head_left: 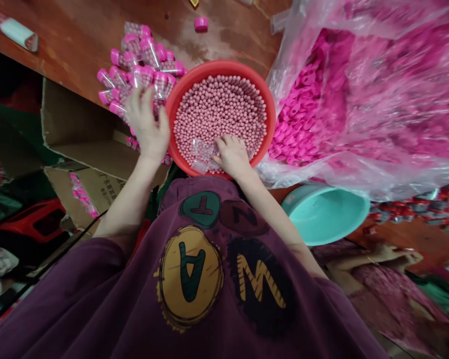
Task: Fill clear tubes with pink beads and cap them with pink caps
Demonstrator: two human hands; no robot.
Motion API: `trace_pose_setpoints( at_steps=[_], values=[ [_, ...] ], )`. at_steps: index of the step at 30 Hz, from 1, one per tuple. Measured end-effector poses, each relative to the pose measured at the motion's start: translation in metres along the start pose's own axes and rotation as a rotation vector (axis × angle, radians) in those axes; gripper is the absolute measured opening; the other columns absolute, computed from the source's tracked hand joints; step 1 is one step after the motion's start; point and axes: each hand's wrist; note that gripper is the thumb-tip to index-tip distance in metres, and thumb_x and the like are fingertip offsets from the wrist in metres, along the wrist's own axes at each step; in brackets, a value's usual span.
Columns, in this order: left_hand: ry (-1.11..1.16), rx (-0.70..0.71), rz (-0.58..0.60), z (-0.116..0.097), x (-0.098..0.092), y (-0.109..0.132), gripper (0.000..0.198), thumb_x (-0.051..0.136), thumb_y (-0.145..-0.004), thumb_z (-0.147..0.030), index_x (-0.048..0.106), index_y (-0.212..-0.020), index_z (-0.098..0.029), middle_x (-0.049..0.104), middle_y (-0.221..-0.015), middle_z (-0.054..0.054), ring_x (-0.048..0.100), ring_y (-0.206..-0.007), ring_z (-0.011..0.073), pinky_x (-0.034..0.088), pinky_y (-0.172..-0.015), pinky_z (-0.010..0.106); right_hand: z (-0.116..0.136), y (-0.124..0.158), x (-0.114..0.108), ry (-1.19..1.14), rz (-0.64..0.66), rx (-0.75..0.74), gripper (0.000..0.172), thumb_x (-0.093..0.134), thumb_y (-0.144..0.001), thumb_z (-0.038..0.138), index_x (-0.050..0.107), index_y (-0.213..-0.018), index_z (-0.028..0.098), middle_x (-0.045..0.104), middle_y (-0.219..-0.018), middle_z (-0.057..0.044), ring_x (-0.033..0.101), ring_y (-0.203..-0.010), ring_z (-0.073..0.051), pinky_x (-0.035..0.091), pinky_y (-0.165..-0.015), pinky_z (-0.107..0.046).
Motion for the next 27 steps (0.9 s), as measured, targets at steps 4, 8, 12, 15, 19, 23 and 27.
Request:
trace_pose_setpoints(
  at_steps=[4, 8, 12, 15, 19, 23, 27],
  values=[
    [0.045, 0.128, 0.351, -0.028, 0.053, 0.033, 0.026, 0.072, -0.102, -0.030, 0.074, -0.127, -0.023, 0.075, -0.145, 0.011, 0.061, -0.151, 0.0329, 0.047, -0.131, 0.054, -0.008, -0.013, 0.004, -0.304, -0.083, 0.085, 0.036, 0.075, -0.097, 0.026, 0.078, -0.131, 0.014, 0.081, -0.133, -0.019, 0.073, -0.121, -0.033, 0.058, -0.115, -0.054],
    [0.076, 0.205, 0.575, -0.050, 0.095, 0.053, 0.042, 0.071, -0.091, -0.011, 0.075, -0.132, -0.017, 0.076, -0.143, 0.015, 0.067, -0.140, 0.0318, 0.052, -0.128, 0.050, -0.023, -0.011, -0.002, -0.843, -0.138, 0.259, 0.042, 0.072, -0.100, 0.064, 0.078, -0.102, 0.022, 0.082, -0.095, -0.004, 0.074, -0.084, -0.020, 0.065, -0.083, -0.038],
    [-0.063, 0.261, 0.619, -0.060, 0.105, 0.047, 0.038, 0.065, -0.094, -0.008, 0.076, -0.129, -0.015, 0.077, -0.134, 0.016, 0.070, -0.130, 0.0332, 0.056, -0.121, 0.051, -0.017, -0.002, -0.009, -0.944, -0.168, 0.361, 0.067, 0.064, -0.093, 0.092, 0.071, -0.082, 0.026, 0.070, -0.068, 0.002, 0.064, -0.061, -0.017, 0.057, -0.062, -0.033],
    [-0.285, 0.280, 0.549, -0.063, 0.104, 0.030, 0.039, 0.051, -0.100, -0.007, 0.077, -0.129, -0.013, 0.075, -0.135, 0.022, 0.067, -0.135, 0.0394, 0.053, -0.124, 0.058, -0.021, 0.016, -0.023, -0.842, -0.325, 0.351, 0.067, 0.059, -0.097, 0.091, 0.077, -0.102, 0.027, 0.074, -0.076, 0.001, 0.066, -0.064, -0.018, 0.060, -0.068, -0.035],
    [-0.503, 0.291, 0.592, -0.071, 0.118, 0.017, 0.054, 0.030, -0.104, -0.004, 0.076, -0.132, -0.002, 0.072, -0.138, 0.033, 0.065, -0.138, 0.0465, 0.052, -0.120, 0.067, -0.068, 0.047, -0.052, -0.492, -0.619, 0.474, 0.047, 0.056, -0.106, 0.066, 0.075, -0.095, 0.024, 0.074, -0.082, -0.002, 0.068, -0.079, -0.022, 0.061, -0.086, -0.040],
    [-0.420, 0.290, 0.666, -0.085, 0.152, 0.025, 0.054, 0.029, -0.102, 0.000, 0.076, -0.129, 0.001, 0.070, -0.142, 0.035, 0.066, -0.136, 0.0445, 0.051, -0.120, 0.063, -0.126, 0.047, -0.059, -0.285, -0.640, 0.751, 0.027, 0.060, -0.100, 0.045, 0.066, -0.083, 0.024, 0.071, -0.076, -0.005, 0.068, -0.084, -0.026, 0.060, -0.097, -0.045],
    [-0.247, 0.260, 0.710, -0.086, 0.170, 0.028, 0.041, 0.046, -0.095, 0.000, 0.079, -0.118, -0.010, 0.073, -0.138, 0.024, 0.068, -0.131, 0.0381, 0.053, -0.122, 0.055, -0.151, 0.025, -0.037, -0.241, -0.470, 0.777, 0.026, 0.058, -0.101, 0.041, 0.063, -0.081, 0.024, 0.071, -0.078, -0.009, 0.067, -0.084, -0.027, 0.060, -0.096, -0.048]
  ],
)
Point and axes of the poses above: each hand's wrist, its own y-axis away from the middle knuckle, its own x-axis out of the palm, z = x × y
